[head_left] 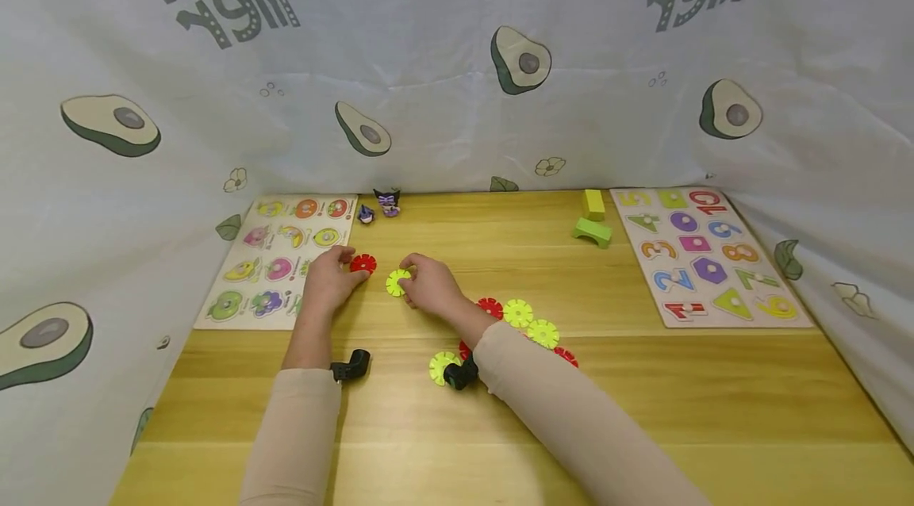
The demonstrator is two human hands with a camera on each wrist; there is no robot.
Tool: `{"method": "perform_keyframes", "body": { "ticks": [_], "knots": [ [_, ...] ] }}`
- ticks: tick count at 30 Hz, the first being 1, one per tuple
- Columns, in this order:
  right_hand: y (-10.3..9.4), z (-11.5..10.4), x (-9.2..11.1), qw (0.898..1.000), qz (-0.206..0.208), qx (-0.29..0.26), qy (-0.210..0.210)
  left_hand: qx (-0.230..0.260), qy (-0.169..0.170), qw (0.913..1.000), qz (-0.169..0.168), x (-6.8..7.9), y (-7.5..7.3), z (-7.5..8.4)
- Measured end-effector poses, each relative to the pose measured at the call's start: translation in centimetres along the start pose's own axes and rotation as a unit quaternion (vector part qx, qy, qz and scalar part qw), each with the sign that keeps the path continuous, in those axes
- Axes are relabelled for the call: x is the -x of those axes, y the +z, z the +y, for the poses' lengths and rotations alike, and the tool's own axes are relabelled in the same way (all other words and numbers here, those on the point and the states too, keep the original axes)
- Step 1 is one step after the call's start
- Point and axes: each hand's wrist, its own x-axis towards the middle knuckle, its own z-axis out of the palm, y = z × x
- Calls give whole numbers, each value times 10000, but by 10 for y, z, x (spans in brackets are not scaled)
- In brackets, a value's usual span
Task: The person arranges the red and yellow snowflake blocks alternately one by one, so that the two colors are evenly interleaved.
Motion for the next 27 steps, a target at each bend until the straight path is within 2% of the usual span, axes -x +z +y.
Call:
{"method": "perform_keyframes", "body": {
  "ticks": [9, 18, 27],
  "knots": [
    [0, -10, -27, 9989, 38, -118, 459, -243, -1, 9997, -90, 0, -2, 1],
    [0, -17, -42, 9936, 24, -331, 1077, -403, 44, 9992, 27, 2, 1, 3],
    [4, -16, -38, 9932, 376, 348, 1046, -488, 173, 9986, 128, 1, 1, 2]
  ]
}}
